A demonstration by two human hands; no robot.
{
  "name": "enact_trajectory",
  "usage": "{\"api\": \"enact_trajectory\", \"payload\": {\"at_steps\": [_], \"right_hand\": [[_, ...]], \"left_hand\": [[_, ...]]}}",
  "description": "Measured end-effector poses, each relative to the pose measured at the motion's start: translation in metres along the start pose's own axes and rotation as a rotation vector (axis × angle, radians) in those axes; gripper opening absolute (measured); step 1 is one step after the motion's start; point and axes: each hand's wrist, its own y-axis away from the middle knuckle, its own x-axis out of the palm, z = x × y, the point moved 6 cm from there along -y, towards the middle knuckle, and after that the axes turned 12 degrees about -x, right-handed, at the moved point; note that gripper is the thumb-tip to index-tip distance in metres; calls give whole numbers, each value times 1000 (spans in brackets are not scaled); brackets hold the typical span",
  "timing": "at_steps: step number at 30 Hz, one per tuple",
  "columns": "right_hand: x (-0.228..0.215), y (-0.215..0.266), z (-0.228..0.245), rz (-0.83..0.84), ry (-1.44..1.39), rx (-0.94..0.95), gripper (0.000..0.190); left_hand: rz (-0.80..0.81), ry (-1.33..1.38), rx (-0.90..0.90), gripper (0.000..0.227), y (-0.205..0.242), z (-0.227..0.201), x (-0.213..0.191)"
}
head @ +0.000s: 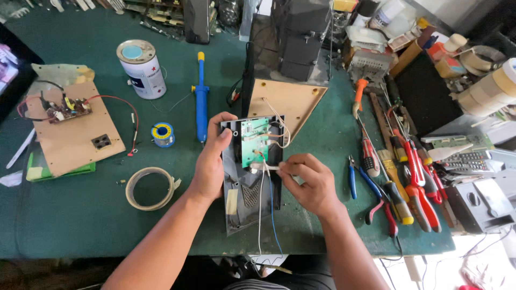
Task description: The person applies a substance from a can onto a circuit board inside a black casing, then uses a pen-like tool to manipulate the board. They connect wires between the board and a separate wooden board with electronics, then place the casing into a larger wooden enclosure.
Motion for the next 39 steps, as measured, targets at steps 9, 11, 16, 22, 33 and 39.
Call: {"api": "enact_trajectory", "payload": {"at_steps": [9, 11, 16, 22, 33, 39], "right_hand": [[-9, -7, 1, -20, -59, 40, 3], [-21, 4, -16, -50, -15, 78, 4], [-19, 3, -11, -92, 33, 89, 6], [-5, -10, 2, -126, 75, 46, 8], [-13, 5, -19, -120, 95, 96, 7], [-20, -1, -15, -83, 44, 109, 7]], "left_hand": [[23, 40, -25, 43, 1, 2, 1], [11, 14, -32, 43, 2, 3, -2], [16, -9, -27, 43, 4, 3, 2], [3, -72, -23, 43, 6, 1, 7], [10, -76, 2, 44, 3, 6, 1], [33, -7, 1, 45, -2, 7, -7]]}}
